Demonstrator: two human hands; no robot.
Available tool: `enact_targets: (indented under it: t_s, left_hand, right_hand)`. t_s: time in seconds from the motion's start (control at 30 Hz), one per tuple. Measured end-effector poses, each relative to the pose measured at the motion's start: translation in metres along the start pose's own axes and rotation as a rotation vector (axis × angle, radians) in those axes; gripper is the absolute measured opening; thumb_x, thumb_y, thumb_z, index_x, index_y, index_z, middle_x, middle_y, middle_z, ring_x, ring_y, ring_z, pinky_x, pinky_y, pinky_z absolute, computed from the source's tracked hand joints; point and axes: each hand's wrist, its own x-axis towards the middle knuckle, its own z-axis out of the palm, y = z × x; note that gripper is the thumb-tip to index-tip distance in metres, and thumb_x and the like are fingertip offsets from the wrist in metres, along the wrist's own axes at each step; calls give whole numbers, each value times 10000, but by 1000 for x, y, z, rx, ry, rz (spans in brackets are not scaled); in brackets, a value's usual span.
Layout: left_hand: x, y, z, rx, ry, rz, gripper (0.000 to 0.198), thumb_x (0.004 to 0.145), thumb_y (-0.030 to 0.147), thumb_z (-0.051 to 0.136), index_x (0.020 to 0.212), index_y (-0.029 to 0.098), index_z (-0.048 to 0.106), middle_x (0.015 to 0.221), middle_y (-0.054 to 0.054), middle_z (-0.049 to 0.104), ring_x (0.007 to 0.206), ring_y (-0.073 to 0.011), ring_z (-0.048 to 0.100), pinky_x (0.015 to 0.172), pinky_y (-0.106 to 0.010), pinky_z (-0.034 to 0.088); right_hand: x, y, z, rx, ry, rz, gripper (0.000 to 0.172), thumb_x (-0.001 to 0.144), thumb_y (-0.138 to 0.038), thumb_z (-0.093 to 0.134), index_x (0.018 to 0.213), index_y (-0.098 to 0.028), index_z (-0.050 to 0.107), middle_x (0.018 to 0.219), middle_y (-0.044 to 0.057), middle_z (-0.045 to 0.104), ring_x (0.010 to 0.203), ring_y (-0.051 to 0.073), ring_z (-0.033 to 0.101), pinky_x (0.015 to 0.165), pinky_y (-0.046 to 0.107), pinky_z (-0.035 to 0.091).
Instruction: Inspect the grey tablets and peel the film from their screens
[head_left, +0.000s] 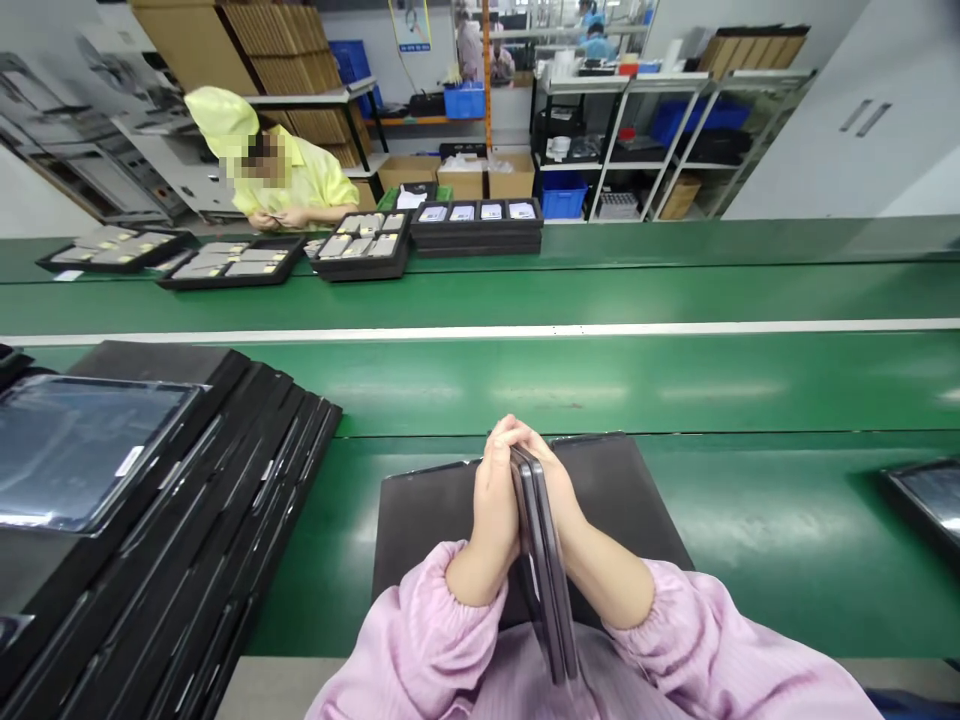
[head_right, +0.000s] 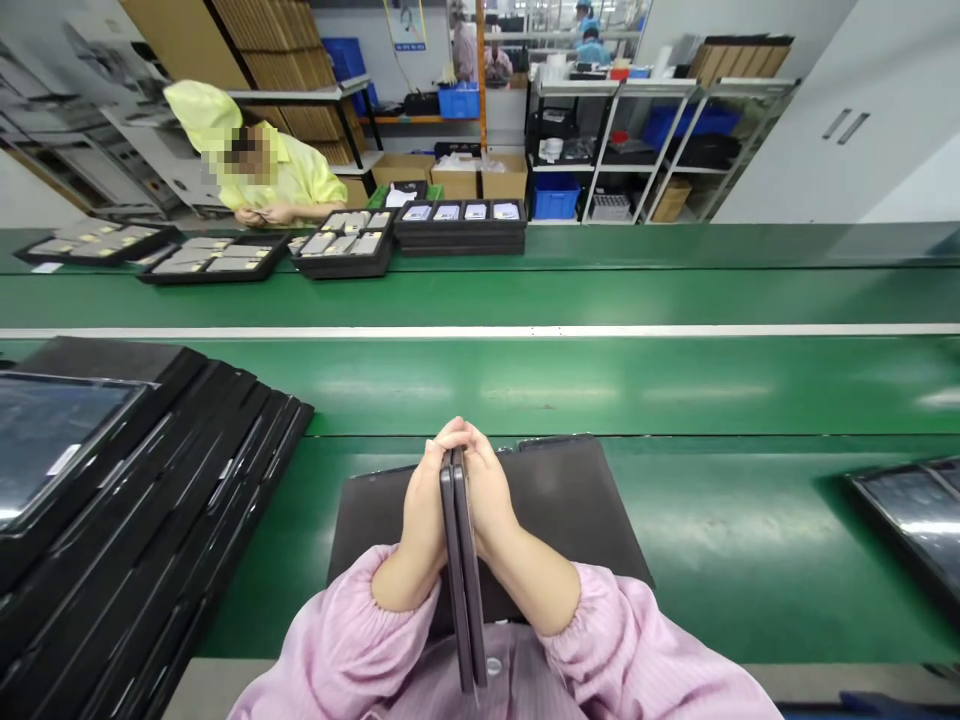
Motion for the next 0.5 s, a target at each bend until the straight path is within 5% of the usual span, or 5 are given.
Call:
enact_targets:
  t_s: [0.1, 0.27, 0.5]
  left_hand:
    - [13, -1, 1, -46, 27, -35, 319, 815, 449, 516, 754, 173, 663, 1106, -89, 667, 1107, -238, 581, 1004, -374, 405]
    - [29, -1, 1, -50, 34, -43, 405, 753, 567, 532, 686, 174, 608, 737, -35, 667, 775, -194, 642, 811, -339, 489]
    - [46, -7, 4, -114, 32, -83, 484, 685, 654, 583, 666, 170, 594, 624, 6, 602, 616, -140, 583, 633, -261, 469]
  right_hand:
    - [9, -1, 6, 65, 60, 76, 294, 587, -257, 663, 873, -218, 606, 684, -68, 638, 558, 109, 564, 554, 214, 453]
    - [20, -8, 13, 138, 191, 208, 392, 569, -206, 624, 959, -215, 584, 626, -77, 632, 558, 113, 560, 563, 211, 445]
    - [39, -1, 6, 175, 167, 234, 373, 592, -249, 690, 948, -230, 581, 553, -91, 586, 515, 118, 528, 522, 215, 426]
